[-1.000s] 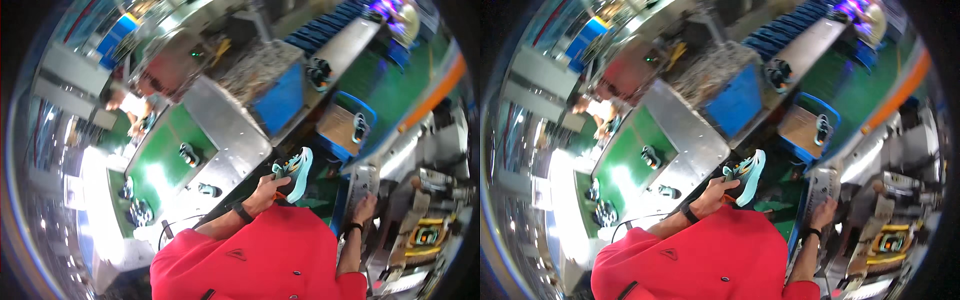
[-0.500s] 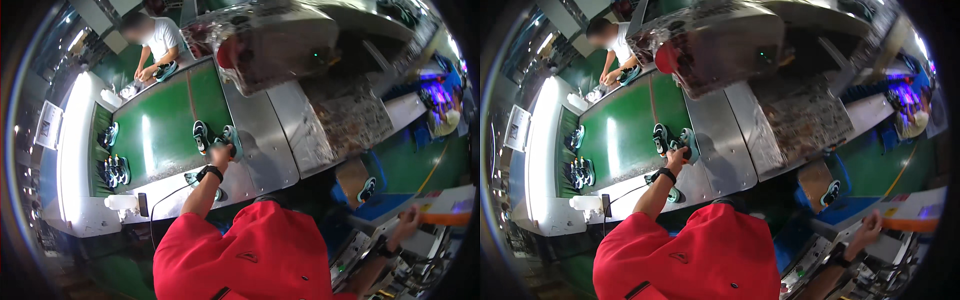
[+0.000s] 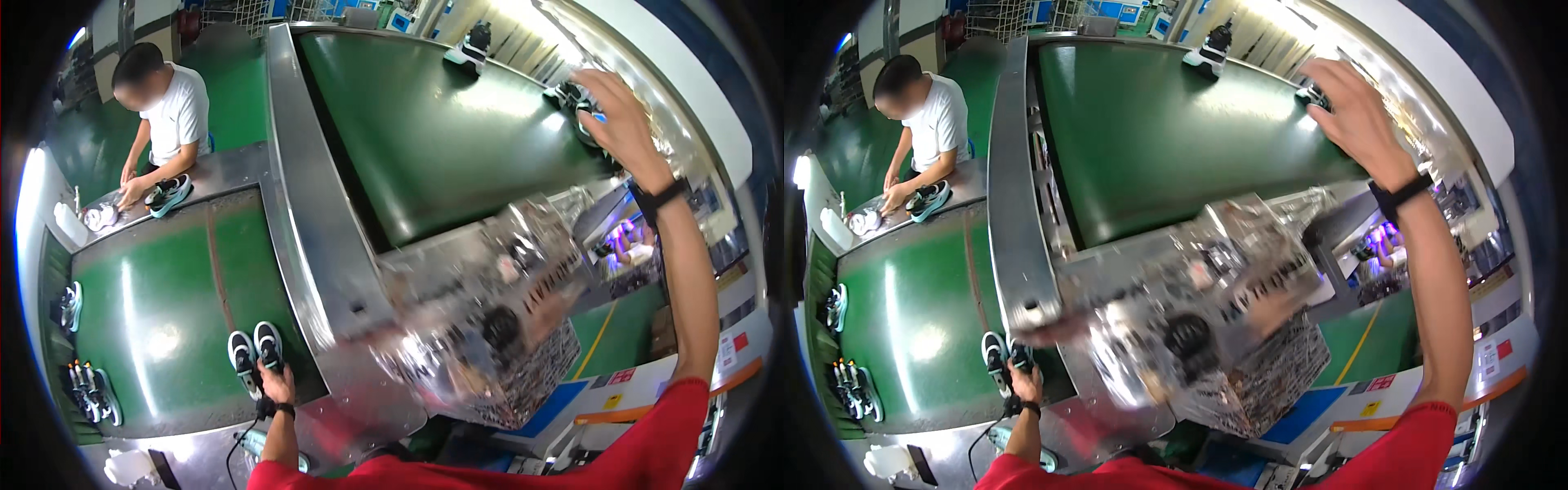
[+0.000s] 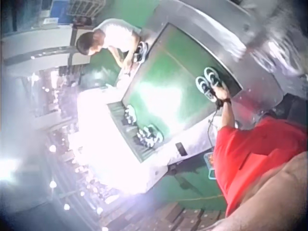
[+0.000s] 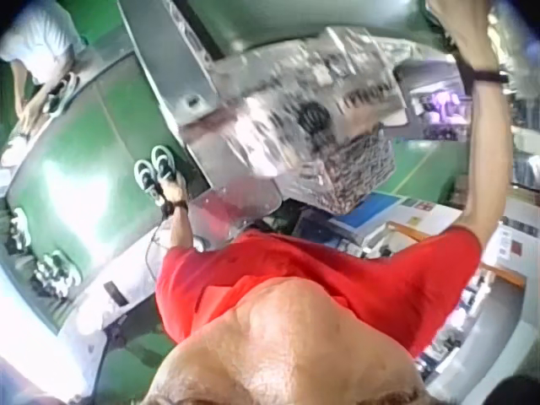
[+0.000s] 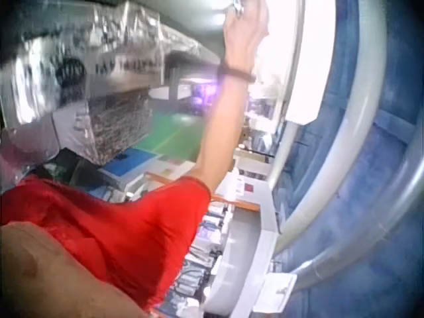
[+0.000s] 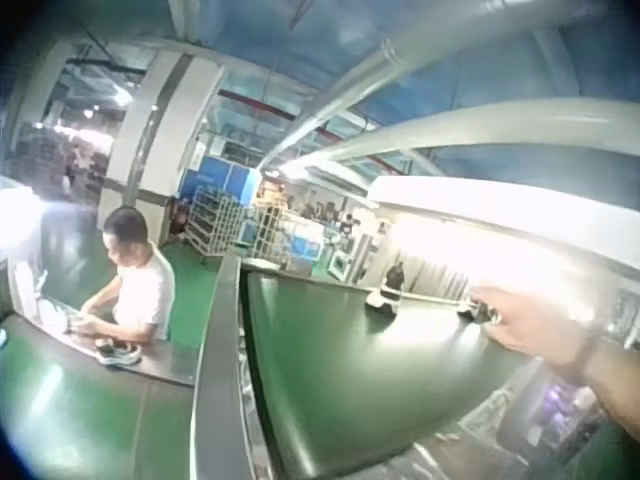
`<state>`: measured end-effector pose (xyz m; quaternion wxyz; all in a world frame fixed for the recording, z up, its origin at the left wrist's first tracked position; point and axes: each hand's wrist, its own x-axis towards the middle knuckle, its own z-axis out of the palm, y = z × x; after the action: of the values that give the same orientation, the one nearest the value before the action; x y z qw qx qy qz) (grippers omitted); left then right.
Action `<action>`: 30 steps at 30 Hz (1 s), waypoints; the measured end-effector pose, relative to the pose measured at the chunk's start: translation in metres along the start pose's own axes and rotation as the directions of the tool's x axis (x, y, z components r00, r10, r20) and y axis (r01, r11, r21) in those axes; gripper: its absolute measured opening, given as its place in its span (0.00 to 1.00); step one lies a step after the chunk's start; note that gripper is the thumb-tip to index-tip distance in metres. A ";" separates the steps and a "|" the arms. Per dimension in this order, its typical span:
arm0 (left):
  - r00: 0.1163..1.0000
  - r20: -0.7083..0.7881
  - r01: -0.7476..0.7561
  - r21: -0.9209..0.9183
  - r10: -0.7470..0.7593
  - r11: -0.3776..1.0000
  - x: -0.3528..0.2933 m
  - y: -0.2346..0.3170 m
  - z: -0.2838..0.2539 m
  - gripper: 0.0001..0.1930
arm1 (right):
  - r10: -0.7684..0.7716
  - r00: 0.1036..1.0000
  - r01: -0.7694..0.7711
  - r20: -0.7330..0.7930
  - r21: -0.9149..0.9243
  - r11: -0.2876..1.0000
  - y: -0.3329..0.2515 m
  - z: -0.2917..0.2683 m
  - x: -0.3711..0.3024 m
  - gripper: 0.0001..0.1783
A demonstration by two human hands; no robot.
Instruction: Operate a shoe-lasting machine and handle footwear on a conveyor line.
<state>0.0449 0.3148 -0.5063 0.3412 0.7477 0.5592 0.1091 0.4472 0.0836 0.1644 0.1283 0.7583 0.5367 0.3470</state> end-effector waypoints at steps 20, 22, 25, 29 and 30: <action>0.992 -0.099 0.069 -0.096 -0.078 0.993 -0.009 0.019 -0.013 0.40 | 0.128 0.858 0.047 0.498 -0.324 0.945 0.016 0.176 0.211 0.25; 0.984 -0.161 0.053 -0.119 -0.072 0.991 -0.011 0.009 -0.003 0.39 | 0.132 0.882 -0.031 0.452 -0.224 0.974 0.025 0.171 0.199 0.19; 0.980 -0.162 0.091 -0.138 -0.113 0.986 -0.012 0.011 0.002 0.39 | -0.015 0.995 0.023 0.101 -0.078 0.997 0.045 0.204 0.151 0.13; 0.999 -0.030 -0.015 -0.150 0.011 0.989 0.001 0.000 0.013 0.42 | 0.096 0.995 -0.096 0.002 -0.030 0.995 0.025 0.147 0.093 0.20; 0.965 -0.094 -0.256 -0.139 0.245 0.957 0.010 -0.023 0.011 0.46 | 0.145 0.989 -0.144 -0.033 0.022 0.989 0.015 0.124 0.083 0.22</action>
<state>0.0368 0.3227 -0.5314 0.3586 0.7800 0.4626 0.2214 0.5557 0.1746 0.1145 0.0862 0.7902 0.4859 0.3633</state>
